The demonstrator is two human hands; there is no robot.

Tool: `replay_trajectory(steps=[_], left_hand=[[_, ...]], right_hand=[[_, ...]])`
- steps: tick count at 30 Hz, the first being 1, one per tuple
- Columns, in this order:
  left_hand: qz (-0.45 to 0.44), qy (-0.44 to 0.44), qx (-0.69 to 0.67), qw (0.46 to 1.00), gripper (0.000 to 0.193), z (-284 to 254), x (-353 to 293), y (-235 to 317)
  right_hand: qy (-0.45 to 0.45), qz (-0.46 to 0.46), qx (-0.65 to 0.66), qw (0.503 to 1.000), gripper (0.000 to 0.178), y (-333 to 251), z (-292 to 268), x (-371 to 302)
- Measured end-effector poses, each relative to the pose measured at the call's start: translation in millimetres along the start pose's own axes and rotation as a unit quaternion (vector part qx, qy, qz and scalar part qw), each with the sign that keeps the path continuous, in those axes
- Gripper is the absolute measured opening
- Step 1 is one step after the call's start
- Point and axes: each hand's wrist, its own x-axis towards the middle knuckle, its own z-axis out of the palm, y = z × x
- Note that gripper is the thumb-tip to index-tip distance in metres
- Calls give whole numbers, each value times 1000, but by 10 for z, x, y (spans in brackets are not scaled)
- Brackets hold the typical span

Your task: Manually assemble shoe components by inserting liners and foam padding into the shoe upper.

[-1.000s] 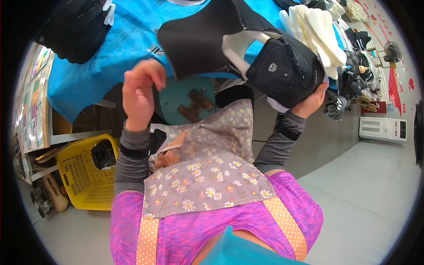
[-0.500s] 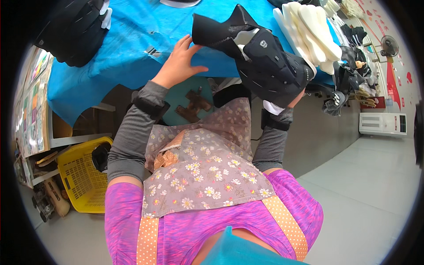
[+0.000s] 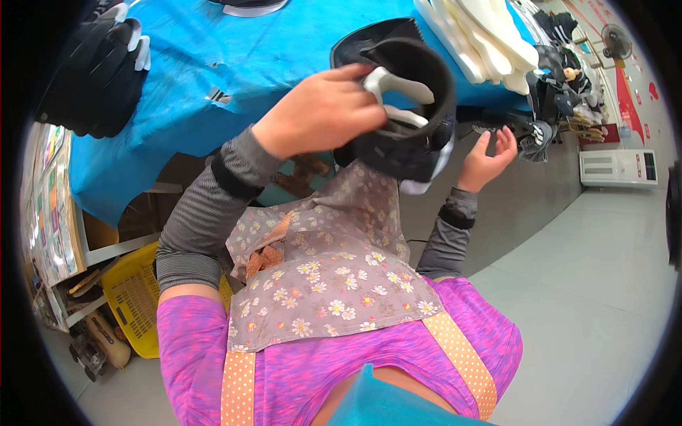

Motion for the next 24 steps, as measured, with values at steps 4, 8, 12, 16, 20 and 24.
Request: replay_trajectory(steps=[4, 8, 12, 16, 20, 24], left_hand=[[73, -23, 67, 995, 19, -227, 145, 392], [68, -41, 76, 994, 28, -432, 82, 679], [29, -33, -2, 999, 24, -607, -2, 913], [11, -25, 1, 1000, 25, -644, -26, 1059], [-29, -98, 68, 992, 28, -731, -102, 1146], [-66, -98, 48, 992, 33, -663, -190, 1156]], right_hand=[[-366, -177, 310, 860, 27, -699, -342, 253], [-594, -182, 313, 718, 46, -1006, -306, 170], [-582, -213, 356, 700, 55, -1014, -284, 129], [-574, -295, 214, 733, 63, -1107, -177, 43], [-592, -327, 115, 727, 67, -1149, -71, -11], [-634, -347, 124, 680, 59, -1240, 41, -118]])
